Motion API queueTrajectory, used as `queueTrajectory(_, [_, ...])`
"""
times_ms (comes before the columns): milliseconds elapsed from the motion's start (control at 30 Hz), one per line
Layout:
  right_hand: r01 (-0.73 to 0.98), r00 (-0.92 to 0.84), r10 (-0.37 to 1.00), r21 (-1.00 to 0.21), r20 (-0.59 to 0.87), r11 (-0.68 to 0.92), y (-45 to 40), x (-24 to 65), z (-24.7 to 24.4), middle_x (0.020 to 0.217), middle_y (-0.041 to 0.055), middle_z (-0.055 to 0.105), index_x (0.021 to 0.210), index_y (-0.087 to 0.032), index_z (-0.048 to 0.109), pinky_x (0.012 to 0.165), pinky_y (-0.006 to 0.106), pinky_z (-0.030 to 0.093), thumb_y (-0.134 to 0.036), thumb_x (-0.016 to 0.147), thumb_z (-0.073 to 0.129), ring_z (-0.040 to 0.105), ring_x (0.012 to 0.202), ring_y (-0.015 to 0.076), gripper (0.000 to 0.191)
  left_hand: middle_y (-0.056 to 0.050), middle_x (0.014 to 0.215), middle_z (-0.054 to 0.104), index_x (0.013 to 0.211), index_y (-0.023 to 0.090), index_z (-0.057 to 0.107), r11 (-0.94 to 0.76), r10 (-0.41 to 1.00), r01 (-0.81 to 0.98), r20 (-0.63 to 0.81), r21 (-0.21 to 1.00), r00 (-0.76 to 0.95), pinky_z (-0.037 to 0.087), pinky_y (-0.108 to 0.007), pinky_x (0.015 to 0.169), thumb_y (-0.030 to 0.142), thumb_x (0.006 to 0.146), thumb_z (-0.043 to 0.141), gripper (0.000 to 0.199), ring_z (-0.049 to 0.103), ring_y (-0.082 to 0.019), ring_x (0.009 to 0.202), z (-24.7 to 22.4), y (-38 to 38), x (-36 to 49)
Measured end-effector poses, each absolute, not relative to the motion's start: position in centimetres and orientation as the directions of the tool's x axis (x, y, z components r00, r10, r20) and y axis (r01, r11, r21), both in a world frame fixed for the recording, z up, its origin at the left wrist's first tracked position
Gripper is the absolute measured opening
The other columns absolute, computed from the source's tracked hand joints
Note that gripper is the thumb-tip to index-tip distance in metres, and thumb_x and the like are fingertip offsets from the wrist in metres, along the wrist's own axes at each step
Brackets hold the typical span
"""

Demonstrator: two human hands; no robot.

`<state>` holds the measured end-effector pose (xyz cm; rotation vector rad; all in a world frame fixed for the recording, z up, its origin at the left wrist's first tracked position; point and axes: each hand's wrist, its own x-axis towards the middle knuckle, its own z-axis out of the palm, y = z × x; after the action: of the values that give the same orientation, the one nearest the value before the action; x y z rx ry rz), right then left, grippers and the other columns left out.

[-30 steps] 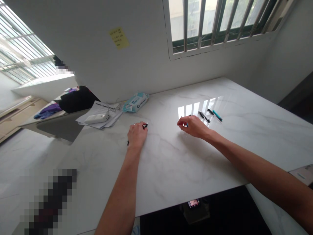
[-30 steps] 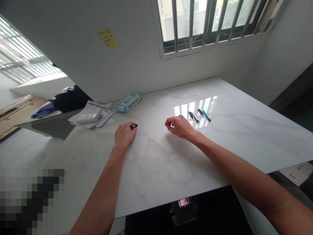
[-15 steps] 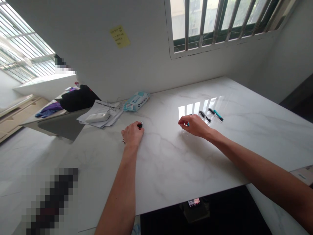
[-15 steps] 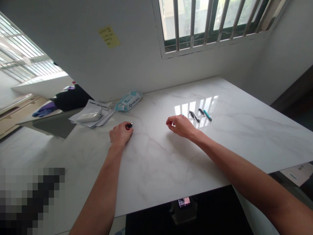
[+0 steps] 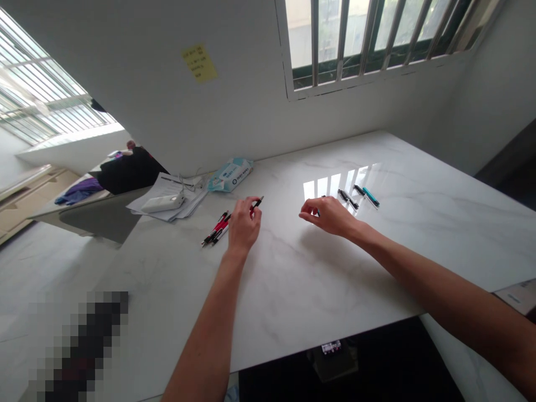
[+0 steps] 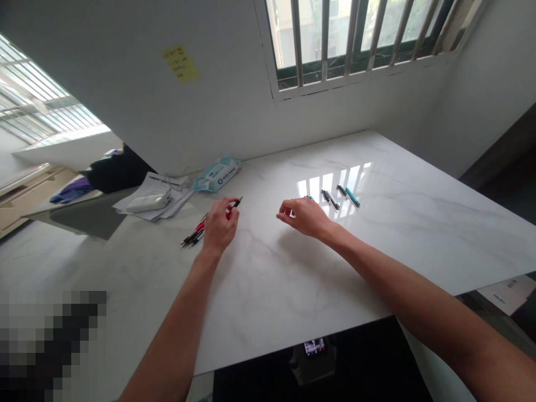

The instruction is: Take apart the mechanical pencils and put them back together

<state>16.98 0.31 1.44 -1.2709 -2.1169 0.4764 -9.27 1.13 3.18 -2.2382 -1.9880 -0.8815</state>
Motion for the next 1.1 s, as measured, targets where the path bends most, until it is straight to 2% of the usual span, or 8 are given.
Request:
queueTrajectory(100, [0.675, -0.326, 0.887, -0.577, 0.326, 0.46, 0.1, 16.9, 1.9, 0.072, 0.0008, 0.069, 0.082, -0.022, 0.07, 0.065, 0.029, 0.039, -0.048, 0.102, 0.059, 0.059, 0.066, 0.0145, 0.035, -0.007, 0.108, 0.07, 0.125, 0.022, 0.068, -0.301, 0.898, 0.875, 0.422, 0.379, 0.126, 0.048, -0.031, 0.087, 0.033, 0.102, 0.049, 0.032, 0.062, -0.019, 0.081, 3.5, 0.3, -7.8])
queueTrajectory(200, [0.689, -0.321, 0.888, -0.562, 0.33, 0.458, -0.2, 16.8, 2.4, 0.062, -0.0007, 0.059, 0.072, -0.022, 0.06, 0.062, 0.03, 0.034, -0.056, 0.106, 0.047, 0.049, 0.057, 0.0136, 0.05, -0.005, 0.1, 0.075, 0.119, 0.023, 0.071, -0.319, 0.915, 0.858, 0.367, 0.402, 0.168, 0.047, -0.029, 0.082, 0.043, 0.103, 0.049, 0.033, 0.064, -0.018, 0.076, 3.9, -0.4, -6.7])
queueTrajectory(367, [0.66, -0.315, 0.877, -0.58, 0.363, 0.477, -0.5, 16.6, 2.7, 0.058, -0.0017, 0.05, 0.068, -0.022, 0.047, 0.058, 0.03, 0.029, -0.065, 0.106, 0.036, 0.041, 0.054, 0.0133, 0.058, -0.005, 0.096, 0.079, 0.121, 0.03, 0.073, -0.393, 0.906, 0.836, 0.318, 0.382, 0.281, 0.041, -0.029, 0.071, 0.052, 0.105, 0.046, 0.038, 0.07, -0.022, 0.083, 4.7, -1.4, -4.3])
queueTrajectory(467, [0.658, -0.285, 0.883, -0.594, 0.372, 0.463, -0.6, 16.5, 2.7, 0.057, -0.0017, 0.049, 0.068, -0.023, 0.046, 0.057, 0.03, 0.029, -0.07, 0.105, 0.034, 0.039, 0.053, 0.0131, 0.061, -0.004, 0.085, 0.076, 0.114, 0.029, 0.074, -0.377, 0.916, 0.814, 0.311, 0.443, 0.255, 0.038, -0.029, 0.067, 0.054, 0.106, 0.042, 0.041, 0.068, -0.02, 0.075, 4.3, -1.6, -3.1])
queueTrajectory(633, [0.666, -0.273, 0.892, -0.599, 0.359, 0.445, -0.4, 16.5, 2.4, 0.058, -0.0012, 0.05, 0.067, -0.022, 0.048, 0.057, 0.03, 0.029, -0.069, 0.105, 0.034, 0.041, 0.055, 0.0137, 0.062, 0.003, 0.066, 0.062, 0.121, 0.026, 0.063, -0.326, 0.933, 0.777, 0.314, 0.539, 0.174, 0.036, -0.027, 0.065, 0.044, 0.106, 0.041, 0.032, 0.059, -0.017, 0.061, 2.8, -1.7, -2.9])
queueTrajectory(733, [0.669, -0.278, 0.896, -0.6, 0.346, 0.439, -0.3, 16.4, 2.2, 0.058, -0.0011, 0.049, 0.067, -0.022, 0.049, 0.058, 0.031, 0.029, -0.067, 0.106, 0.033, 0.04, 0.055, 0.0137, 0.062, 0.004, 0.069, 0.062, 0.119, 0.026, 0.062, -0.403, 0.911, 0.733, 0.319, 0.548, 0.263, 0.037, -0.026, 0.066, 0.038, 0.106, 0.041, 0.027, 0.056, -0.016, 0.061, 2.4, -1.8, -3.2])
queueTrajectory(867, [0.634, -0.297, 0.888, -0.623, 0.35, 0.458, -0.3, 16.4, 2.0, 0.057, -0.0015, 0.047, 0.065, -0.021, 0.049, 0.056, 0.03, 0.028, -0.064, 0.107, 0.031, 0.038, 0.054, 0.0124, 0.063, 0.001, 0.075, 0.065, 0.116, 0.026, 0.067, -0.51, 0.86, 0.65, 0.321, 0.564, 0.396, 0.039, -0.025, 0.068, 0.041, 0.105, 0.046, 0.028, 0.055, -0.015, 0.065, 2.3, -2.0, -3.3])
queueTrajectory(1100, [0.53, -0.225, 0.902, -0.731, 0.368, 0.43, -0.2, 16.1, 1.8, 0.054, -0.0047, 0.035, 0.06, -0.021, 0.037, 0.056, 0.031, 0.025, -0.056, 0.102, 0.05, 0.03, 0.054, 0.0113, 0.056, 0.002, 0.075, 0.065, 0.116, 0.024, 0.068, -0.512, 0.858, 0.596, 0.345, 0.618, 0.38, 0.041, -0.024, 0.068, 0.041, 0.105, 0.048, 0.029, 0.055, -0.013, 0.064, 1.7, -1.9, -3.3])
